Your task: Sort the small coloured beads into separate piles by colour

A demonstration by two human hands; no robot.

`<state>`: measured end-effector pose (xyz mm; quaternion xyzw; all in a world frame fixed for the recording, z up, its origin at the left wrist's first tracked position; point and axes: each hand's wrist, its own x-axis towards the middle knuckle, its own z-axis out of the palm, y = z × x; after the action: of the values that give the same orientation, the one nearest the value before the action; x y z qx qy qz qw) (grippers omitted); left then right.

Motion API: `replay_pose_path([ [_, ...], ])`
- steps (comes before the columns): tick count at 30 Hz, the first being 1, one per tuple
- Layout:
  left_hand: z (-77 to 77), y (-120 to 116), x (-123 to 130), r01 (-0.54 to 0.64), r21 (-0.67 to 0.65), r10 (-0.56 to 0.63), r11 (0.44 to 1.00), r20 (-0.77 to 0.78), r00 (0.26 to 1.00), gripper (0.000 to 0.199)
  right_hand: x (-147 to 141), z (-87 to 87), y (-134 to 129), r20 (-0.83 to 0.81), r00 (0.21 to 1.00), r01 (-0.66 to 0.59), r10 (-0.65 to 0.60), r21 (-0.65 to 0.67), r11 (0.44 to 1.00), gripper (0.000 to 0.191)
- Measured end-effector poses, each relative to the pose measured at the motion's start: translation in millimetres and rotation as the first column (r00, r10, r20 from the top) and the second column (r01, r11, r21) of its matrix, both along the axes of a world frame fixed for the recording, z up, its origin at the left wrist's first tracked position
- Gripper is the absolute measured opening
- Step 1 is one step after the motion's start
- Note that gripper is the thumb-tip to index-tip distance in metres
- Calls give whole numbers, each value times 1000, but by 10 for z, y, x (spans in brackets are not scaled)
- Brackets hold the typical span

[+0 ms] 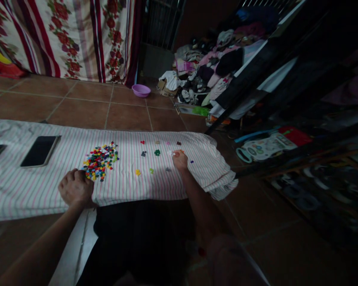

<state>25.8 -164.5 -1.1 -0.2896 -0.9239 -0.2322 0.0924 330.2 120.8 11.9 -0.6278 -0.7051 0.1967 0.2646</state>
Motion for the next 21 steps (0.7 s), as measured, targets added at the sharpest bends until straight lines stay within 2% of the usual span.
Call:
replay_pose_path([
  [6,-32,2,-16,-15,1,15,1000,-15,1000,32,-1,-113,132,139,990,-14,22,-57,998,34],
  [14,-50,-4,-35,-21,-59,19,998,-28,999,33,-73,-174,188,155,987,-41,48,-51,998,36],
  [21,-99,1,-65,-26,-35,26,999,-6,1000,30,-95,-192,205,218,973,-75,74,-4,997,36],
])
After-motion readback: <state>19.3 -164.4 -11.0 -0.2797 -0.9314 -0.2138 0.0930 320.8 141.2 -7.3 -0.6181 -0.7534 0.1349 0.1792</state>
